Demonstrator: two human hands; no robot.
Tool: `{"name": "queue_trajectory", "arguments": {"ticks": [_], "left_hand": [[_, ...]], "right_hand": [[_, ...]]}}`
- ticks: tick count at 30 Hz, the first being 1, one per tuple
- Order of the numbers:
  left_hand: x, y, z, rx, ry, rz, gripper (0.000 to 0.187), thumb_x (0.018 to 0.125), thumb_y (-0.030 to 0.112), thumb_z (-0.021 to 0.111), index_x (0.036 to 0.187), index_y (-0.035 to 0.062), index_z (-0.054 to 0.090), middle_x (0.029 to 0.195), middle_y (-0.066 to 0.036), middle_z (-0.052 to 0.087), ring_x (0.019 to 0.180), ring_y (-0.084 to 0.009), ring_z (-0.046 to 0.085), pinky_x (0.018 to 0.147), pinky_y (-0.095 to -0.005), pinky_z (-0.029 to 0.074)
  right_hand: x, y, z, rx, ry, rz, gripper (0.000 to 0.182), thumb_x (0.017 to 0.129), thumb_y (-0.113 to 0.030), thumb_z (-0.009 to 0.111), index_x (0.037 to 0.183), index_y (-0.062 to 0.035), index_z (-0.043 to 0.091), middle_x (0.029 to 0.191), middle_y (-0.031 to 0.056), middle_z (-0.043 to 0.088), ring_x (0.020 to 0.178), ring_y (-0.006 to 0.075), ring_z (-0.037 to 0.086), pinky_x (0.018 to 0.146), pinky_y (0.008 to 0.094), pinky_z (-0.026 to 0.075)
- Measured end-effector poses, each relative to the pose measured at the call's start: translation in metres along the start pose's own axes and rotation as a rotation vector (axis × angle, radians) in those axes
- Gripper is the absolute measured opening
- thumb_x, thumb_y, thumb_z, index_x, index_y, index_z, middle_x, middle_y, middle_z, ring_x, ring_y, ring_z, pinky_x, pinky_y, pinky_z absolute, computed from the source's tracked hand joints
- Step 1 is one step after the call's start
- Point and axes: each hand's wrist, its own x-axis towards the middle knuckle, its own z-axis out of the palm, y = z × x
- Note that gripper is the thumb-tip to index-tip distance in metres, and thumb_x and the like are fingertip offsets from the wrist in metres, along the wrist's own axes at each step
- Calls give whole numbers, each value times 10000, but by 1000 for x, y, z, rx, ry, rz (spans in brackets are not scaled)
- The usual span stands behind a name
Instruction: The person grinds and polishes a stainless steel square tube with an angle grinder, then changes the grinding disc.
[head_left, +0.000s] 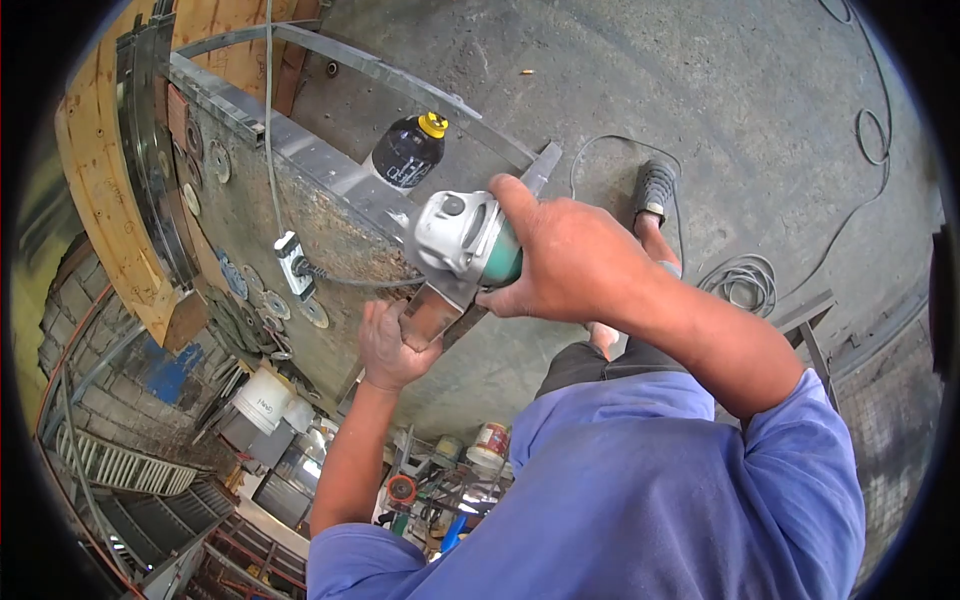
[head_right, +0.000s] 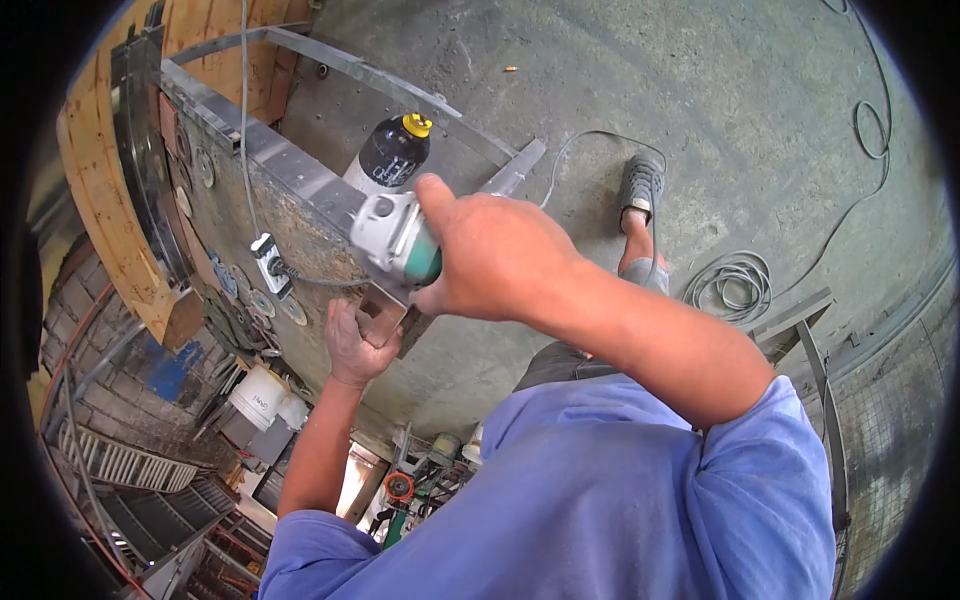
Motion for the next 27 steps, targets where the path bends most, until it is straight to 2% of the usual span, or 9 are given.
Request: {"name": "queue_trajectory", "arguments": {"ticks": [8,11,14,17,20,21,24,25,27], "left_hand": [[7,5,-1,-56,98,30,610,640,261,866,1077,35,505,830,-146,482,752,-377,483,675,-497,413],[4,6,-8,-77,-27,-97,558,674,263,868,1070,39,544,862,-145,508,805,-362,528,714,-482,445],[1,-1,-31,-379,-286,-411,524,777,302,816,1167,28,596,946,-147,549,921,-323,573,824,-440,477],[15,1,-58,-407,-431,-308,682,798,379,786,1350,37,578,1062,-177,579,1040,-364,550,926,-436,464],[0,-8,-48,-124,-324,-212,787,822,448,767,1464,68,517,1135,-189,563,1079,-351,534,959,-436,445],[-7,-3,-37,-168,-205,-274,817,789,484,795,1413,32,522,1174,-206,548,1078,-366,533,958,-462,448],[1,29,-15,-10,-23,-100,780,764,455,823,1331,21,510,1145,-201,557,1054,-387,540,931,-478,458],[-1,24,0,100,54,-78,732,748,360,846,1266,1,472,1078,-212,561,990,-417,556,860,-503,460],[-3,18,5,96,79,-51,713,744,345,851,1240,-5,476,1035,-215,561,941,-424,553,813,-510,454]], "right_hand": [[17,41,18,-84,71,92,766,692,-370,829,1256,-16,450,931,275,689,925,452,679,802,512,539],[-5,45,22,-21,105,171,751,695,-365,831,1241,-4,462,1001,268,690,985,433,679,835,492,544],[-25,51,18,60,211,164,775,689,-373,836,1255,7,466,994,283,689,979,441,677,835,488,540],[-40,54,18,83,301,119,806,673,-385,842,1258,29,473,967,297,692,950,454,679,835,483,539],[-44,50,19,138,283,107,809,670,-389,844,1254,28,472,968,299,691,952,456,679,840,483,540],[-43,49,23,153,274,96,807,670,-392,846,1250,26,473,974,300,689,958,457,678,840,485,540],[-35,48,32,183,254,81,799,670,-400,849,1237,21,475,989,303,684,972,459,675,841,493,539],[-32,47,34,188,245,86,794,672,-403,850,1231,19,476,994,304,682,974,461,674,842,496,539],[-27,47,39,190,238,85,781,672,-409,852,1211,16,478,1006,303,678,971,463,675,840,507,538]]}}
